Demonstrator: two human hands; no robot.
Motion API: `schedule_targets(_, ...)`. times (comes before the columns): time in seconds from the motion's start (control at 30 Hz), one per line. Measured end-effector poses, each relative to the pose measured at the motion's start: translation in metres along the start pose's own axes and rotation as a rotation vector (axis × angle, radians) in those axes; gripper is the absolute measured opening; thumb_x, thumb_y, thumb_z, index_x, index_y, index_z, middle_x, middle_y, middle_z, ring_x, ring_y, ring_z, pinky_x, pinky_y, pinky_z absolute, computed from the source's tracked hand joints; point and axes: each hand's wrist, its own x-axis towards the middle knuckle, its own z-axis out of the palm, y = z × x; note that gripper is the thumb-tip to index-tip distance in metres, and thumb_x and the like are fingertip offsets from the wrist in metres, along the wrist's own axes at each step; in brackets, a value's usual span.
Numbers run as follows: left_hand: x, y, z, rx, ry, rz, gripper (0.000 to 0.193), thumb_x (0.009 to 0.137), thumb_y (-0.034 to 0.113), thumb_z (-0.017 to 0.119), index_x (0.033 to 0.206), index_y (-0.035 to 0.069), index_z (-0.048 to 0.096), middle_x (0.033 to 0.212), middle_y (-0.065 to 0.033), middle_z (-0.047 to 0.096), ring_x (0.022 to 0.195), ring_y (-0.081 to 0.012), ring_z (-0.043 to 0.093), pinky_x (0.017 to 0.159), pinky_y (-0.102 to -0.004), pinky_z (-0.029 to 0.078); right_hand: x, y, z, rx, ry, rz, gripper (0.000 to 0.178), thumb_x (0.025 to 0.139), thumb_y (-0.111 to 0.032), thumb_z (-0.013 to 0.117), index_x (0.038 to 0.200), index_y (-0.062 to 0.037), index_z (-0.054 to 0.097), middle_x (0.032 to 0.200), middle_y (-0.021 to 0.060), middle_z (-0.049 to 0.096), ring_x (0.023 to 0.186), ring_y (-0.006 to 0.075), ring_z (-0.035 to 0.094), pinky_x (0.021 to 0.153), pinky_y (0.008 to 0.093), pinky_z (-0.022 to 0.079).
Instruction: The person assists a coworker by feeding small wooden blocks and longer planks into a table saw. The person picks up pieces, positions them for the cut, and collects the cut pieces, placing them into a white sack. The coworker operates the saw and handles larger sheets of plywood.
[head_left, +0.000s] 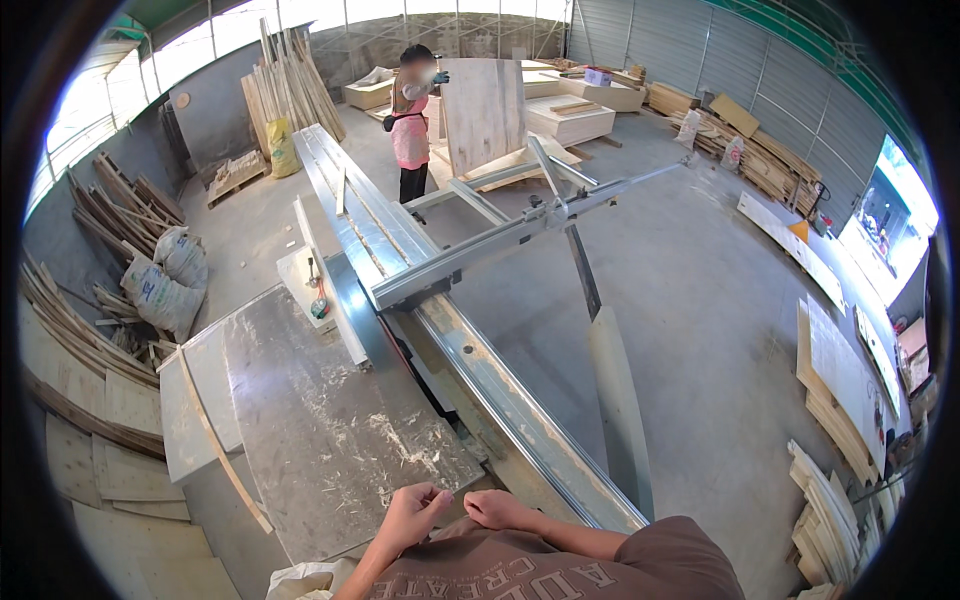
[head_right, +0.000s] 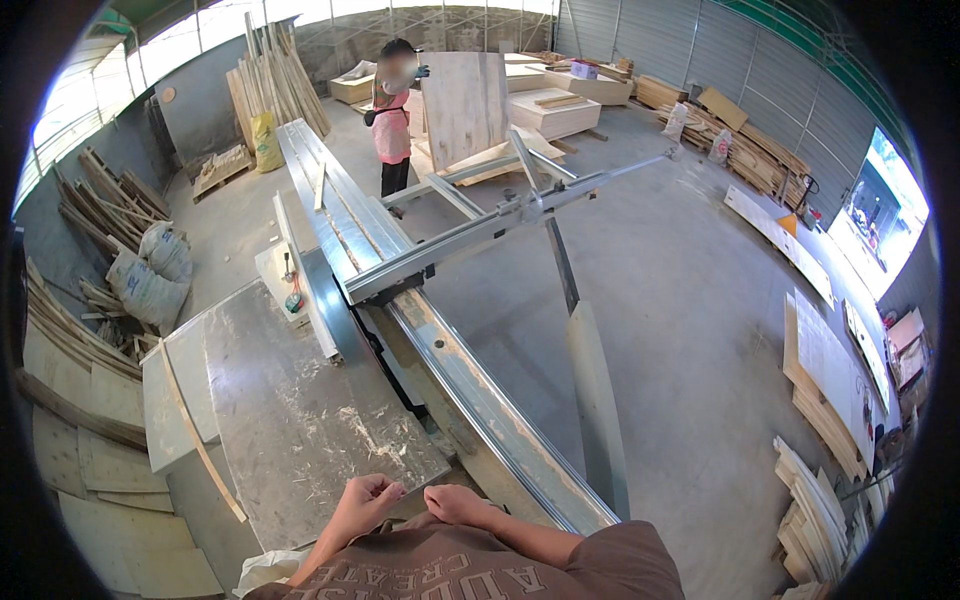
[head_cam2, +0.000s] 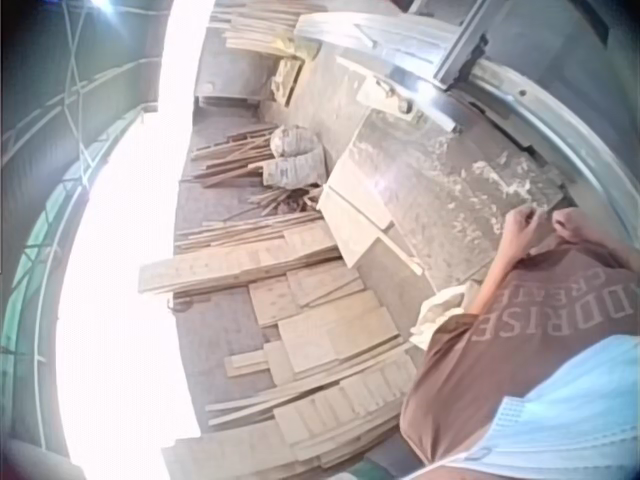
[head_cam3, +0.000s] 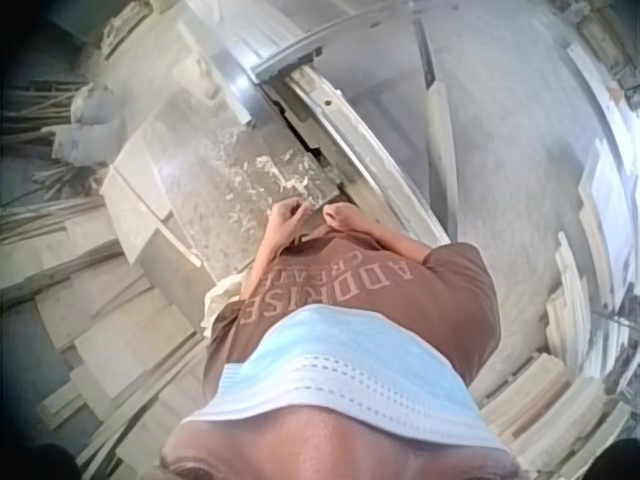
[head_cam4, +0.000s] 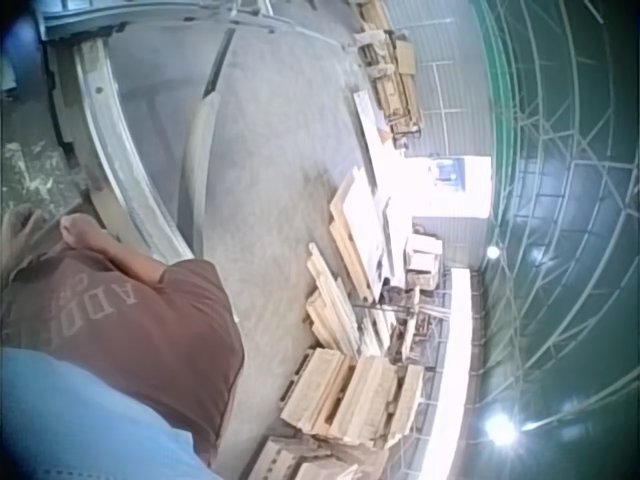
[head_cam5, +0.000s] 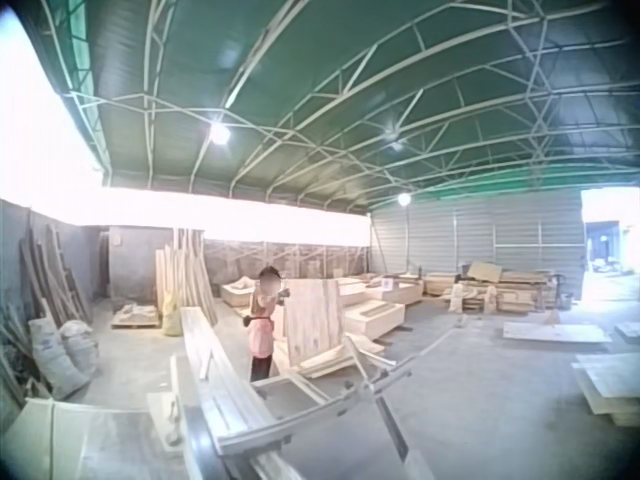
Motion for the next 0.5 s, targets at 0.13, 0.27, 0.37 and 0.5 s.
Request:
schedule_targets(0.13, 0.002, -0.001, -0.002, 0.051, -0.001, 0.014, 0.031, 0.101, 0.026, 0.069, 0.097, -0.005, 0.074, 0.070, -0.0046, 0.068, 0.060, -0.0067, 0.056, 0.053, -0.0288, 0.047, 0.001, -0.005, -0.006, 0.008, -0.011, -0.001, 0.017, 0.099, -0.022, 0.058, 0.098, -0.0056, 0.063, 0.089, 0.0189, 0.069, 0.085, 0.0424, 0.067, 0.072, 0.0515, 0.051)
schedule_targets(0.27, 0.004, 0.002, -0.002, 0.067, -0.005, 0.011, 0.031, 0.100, 0.025, 0.070, 0.098, -0.005, 0.074, 0.073, -0.0061, 0.070, 0.067, -0.0073, 0.057, 0.060, -0.0298, 0.050, 0.002, -0.002, -0.005, 0.012, -0.012, 0.005, 0.018, 0.098, -0.023, 0.059, 0.099, -0.0056, 0.063, 0.089, 0.0196, 0.069, 0.084, 0.0427, 0.067, 0.071, 0.0518, 0.051)
schedule_targets(0.37, 0.004, 0.007, -0.002, 0.073, -0.005, -0.016, 0.030, 0.100, 0.026, 0.070, 0.097, -0.004, 0.074, 0.071, -0.0061, 0.069, 0.066, -0.0070, 0.057, 0.059, -0.0297, 0.049, 0.003, 0.000, -0.004, 0.009, -0.014, 0.011, 0.019, 0.098, -0.024, 0.059, 0.099, -0.0060, 0.064, 0.089, 0.0200, 0.069, 0.084, 0.0428, 0.067, 0.071, 0.0523, 0.051)
schedule_targets(0.5, 0.006, 0.011, -0.004, 0.087, -0.045, -0.081, 0.029, 0.101, 0.023, 0.070, 0.099, -0.005, 0.075, 0.082, -0.0039, 0.074, 0.076, -0.0064, 0.060, 0.068, -0.0272, 0.051, 0.003, 0.004, -0.003, -0.004, -0.011, 0.018, 0.019, 0.098, -0.025, 0.060, 0.099, -0.0068, 0.064, 0.089, 0.0199, 0.070, 0.085, 0.0429, 0.068, 0.071, 0.0528, 0.051)
